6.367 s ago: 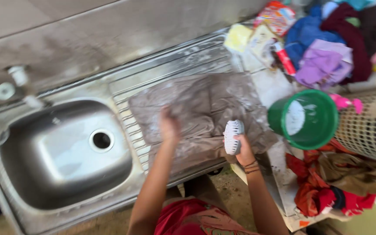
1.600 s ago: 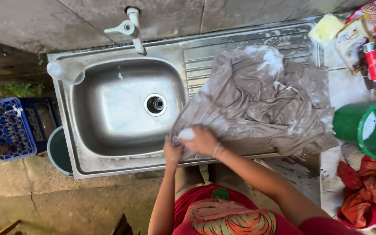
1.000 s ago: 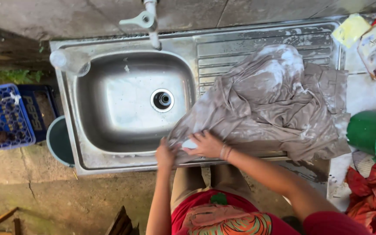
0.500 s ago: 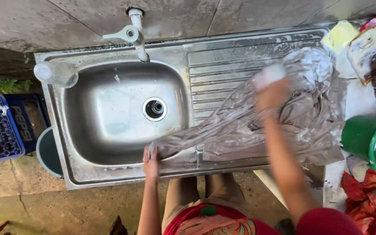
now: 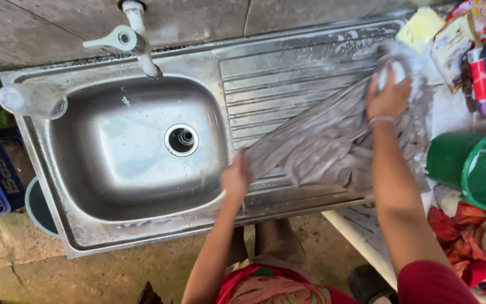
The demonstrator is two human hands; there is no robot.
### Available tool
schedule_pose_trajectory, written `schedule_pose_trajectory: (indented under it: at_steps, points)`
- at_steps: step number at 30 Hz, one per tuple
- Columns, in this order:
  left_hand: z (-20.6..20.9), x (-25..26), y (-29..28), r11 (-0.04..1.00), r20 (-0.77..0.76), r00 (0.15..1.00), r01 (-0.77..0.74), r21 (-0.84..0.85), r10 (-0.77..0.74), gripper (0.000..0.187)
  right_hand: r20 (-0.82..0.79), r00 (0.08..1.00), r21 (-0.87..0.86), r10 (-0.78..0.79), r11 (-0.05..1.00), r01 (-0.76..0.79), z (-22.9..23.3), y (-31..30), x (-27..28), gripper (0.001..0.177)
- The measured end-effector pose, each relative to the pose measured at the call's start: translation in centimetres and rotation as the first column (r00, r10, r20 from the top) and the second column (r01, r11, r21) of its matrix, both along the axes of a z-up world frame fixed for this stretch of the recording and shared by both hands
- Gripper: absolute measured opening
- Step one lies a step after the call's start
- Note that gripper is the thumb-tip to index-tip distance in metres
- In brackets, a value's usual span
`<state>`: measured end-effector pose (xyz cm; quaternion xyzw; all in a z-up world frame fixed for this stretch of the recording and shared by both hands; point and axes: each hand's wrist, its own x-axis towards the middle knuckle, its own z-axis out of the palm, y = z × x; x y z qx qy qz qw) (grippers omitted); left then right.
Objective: The person is washing and scrubbing a pair of pants by hand in a sink using a brush and soap.
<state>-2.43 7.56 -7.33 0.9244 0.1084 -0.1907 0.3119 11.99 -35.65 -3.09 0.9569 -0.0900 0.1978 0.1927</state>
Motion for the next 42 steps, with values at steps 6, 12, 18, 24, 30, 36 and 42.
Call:
schedule_pose_trajectory:
  at_steps: [6,12,18,24,30,36,42]
  points:
    - [0.8,7.1,-4.6,0.954,0.134,0.946,-0.286,-0.091,0.297,0.04,-0.064,0.993,0.614,0.104,0.788,-0.042,2.8,14.6,-3.5,0.049]
    - [-4.0,7.8,-0.6,0.834,0.307,0.78,-0.47,-0.288,0.545,0.036,-0.441,0.737,0.886,0.513,0.381,0.265,7.8,20.2,-4.4,0.053]
    - [1.4,10.2,0.6,0.901,-0.062,0.899,-0.429,0.062,0.433,0.031,-0.03,0.998,0.217,-0.052,0.974,0.057,1.2,-3.3,-0.6,0.042]
    - [5.6,13.1,1.1,0.956,0.661,0.691,0.199,0.216,-0.293,0.054,-0.184,0.951,0.368,-0.248,0.88,0.3,2.7,-0.9,0.7,0.047]
    - [-3.9,17.6,2.3,0.767,0.066,0.793,-0.559,-0.316,0.605,0.03,-0.11,0.972,0.283,-0.206,0.931,0.229,1.9,-1.7,0.1,0.046]
    - [7.0,15.2,1.3,0.982,0.584,0.811,0.083,-0.172,0.034,0.034,-0.169,0.96,0.426,-0.225,0.861,0.277,2.5,2.9,0.9,0.049]
    - [4.4,9.1,1.1,0.896,0.383,0.811,0.398,0.195,-0.443,0.104,-0.519,0.804,0.686,0.289,0.702,0.192,2.9,22.2,-4.4,0.038]
